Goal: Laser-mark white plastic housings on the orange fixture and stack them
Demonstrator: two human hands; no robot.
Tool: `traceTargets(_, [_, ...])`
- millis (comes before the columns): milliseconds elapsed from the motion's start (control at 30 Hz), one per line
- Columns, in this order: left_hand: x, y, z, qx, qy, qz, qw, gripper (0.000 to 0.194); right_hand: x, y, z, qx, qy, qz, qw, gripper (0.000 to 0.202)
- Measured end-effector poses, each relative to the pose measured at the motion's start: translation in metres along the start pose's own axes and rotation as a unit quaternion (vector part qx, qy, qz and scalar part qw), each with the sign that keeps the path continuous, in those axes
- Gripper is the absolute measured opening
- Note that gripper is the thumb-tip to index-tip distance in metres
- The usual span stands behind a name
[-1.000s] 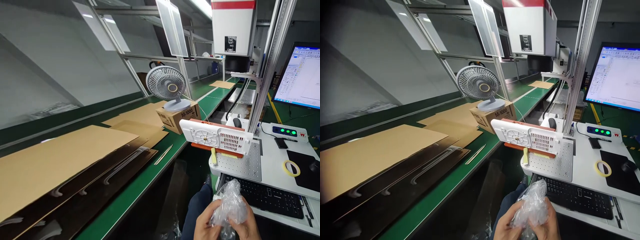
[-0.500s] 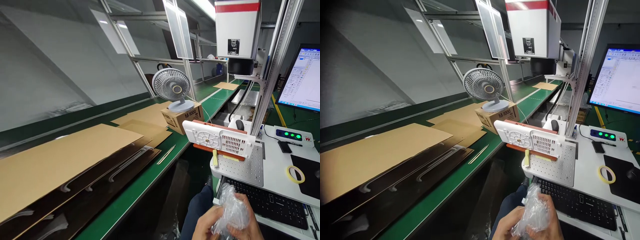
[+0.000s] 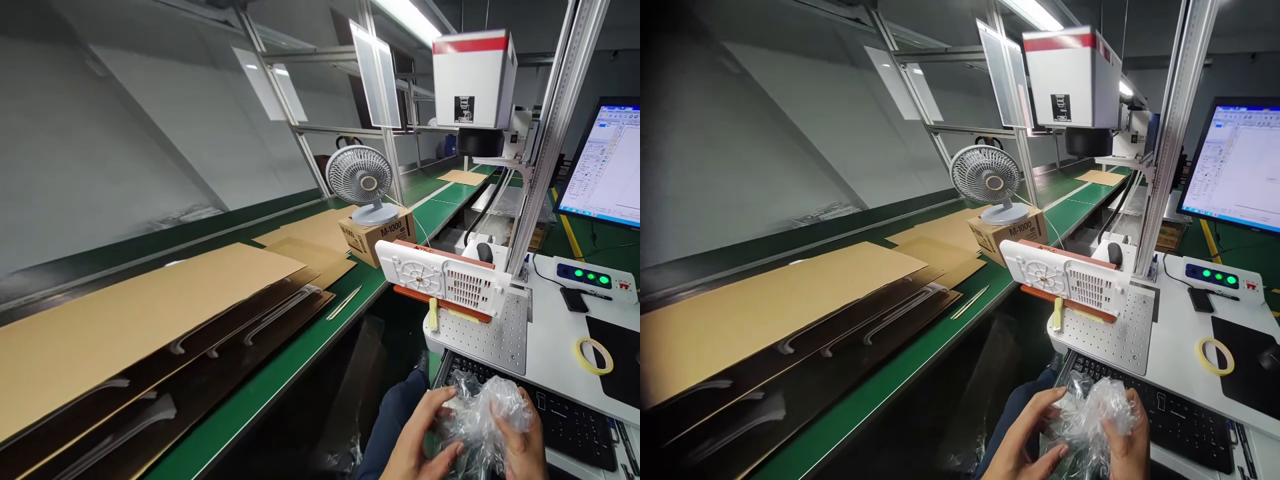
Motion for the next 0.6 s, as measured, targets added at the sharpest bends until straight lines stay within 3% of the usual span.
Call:
traceTargets(233, [0.011,0.004,-0.002,-0.049,0.04,0.018,0.998,0.057,-0.003,0.019,-0.025,0.052,0.018,0.012,0.998,0.055])
traceTargets(367, [-0.012,0.019,-0.017,-0.015,0.12,0.06,0.991,0.05,-0.014,0.02,-0.053,0.077,0.08,0.08,0.991,0.065])
traceTargets(467, [-0.05,0.047,-0.057,0.085,0.205,0.108,0.969,0.062,-0.033,0.005,-0.075,0.086,0.15,0.13,0.976,0.067])
traceTargets(600, [-0.098,0.108,-0.145,0.224,0.2,0.036,0.953,0.087,-0.054,-0.029,-0.109,0.04,0.22,0.193,0.955,0.066])
Point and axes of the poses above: each hand's wrist, its own z-axis away from the middle knuckle, its own y-axis out of the back of the hand, x = y × z, the point moved 2 cm from there along -z, towards the middle knuckle, and after that the axes turned 13 degrees about x, right-handed, at the moved point
